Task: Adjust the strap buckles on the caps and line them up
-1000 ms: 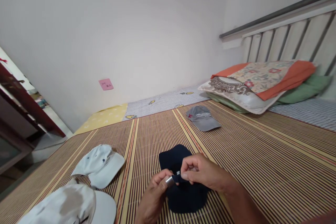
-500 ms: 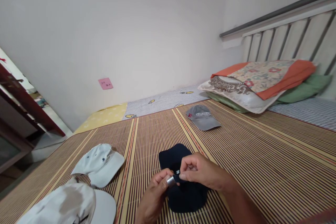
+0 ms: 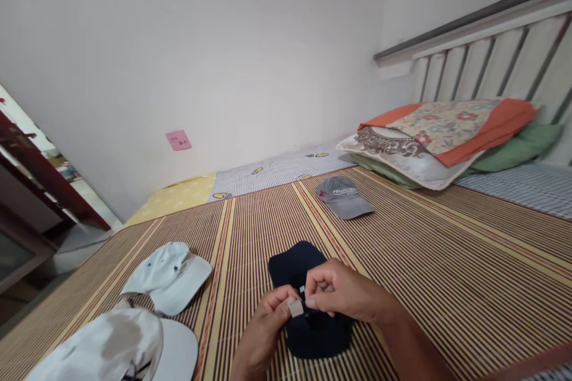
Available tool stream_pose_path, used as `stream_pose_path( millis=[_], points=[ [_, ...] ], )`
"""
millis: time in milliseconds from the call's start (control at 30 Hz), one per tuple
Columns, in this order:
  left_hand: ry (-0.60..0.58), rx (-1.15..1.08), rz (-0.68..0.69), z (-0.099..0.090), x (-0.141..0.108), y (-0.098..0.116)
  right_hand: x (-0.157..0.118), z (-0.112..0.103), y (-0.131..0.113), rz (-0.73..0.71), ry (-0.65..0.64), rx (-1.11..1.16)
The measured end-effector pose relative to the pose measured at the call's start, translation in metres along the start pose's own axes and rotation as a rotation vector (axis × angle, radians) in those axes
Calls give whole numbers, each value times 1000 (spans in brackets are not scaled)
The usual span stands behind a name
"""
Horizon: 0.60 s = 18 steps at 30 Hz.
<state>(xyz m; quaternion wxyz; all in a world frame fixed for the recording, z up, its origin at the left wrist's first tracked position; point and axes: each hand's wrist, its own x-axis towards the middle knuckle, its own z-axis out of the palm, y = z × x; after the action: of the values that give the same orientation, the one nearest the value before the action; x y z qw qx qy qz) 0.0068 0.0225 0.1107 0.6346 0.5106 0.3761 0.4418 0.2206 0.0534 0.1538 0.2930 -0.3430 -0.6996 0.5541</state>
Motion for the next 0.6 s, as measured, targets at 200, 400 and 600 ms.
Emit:
stream_pose_path(
  millis=[200,400,600],
  points=[
    [-25,53,12,-2,0,-1,1,1,1,-23,-16,18],
    [1,-43,-2,1,-1,0,2,-1,6,-63,-14,55],
    [-9,-12,-12,1,-4,1,1,0,4,-30,-18,26]
  ],
)
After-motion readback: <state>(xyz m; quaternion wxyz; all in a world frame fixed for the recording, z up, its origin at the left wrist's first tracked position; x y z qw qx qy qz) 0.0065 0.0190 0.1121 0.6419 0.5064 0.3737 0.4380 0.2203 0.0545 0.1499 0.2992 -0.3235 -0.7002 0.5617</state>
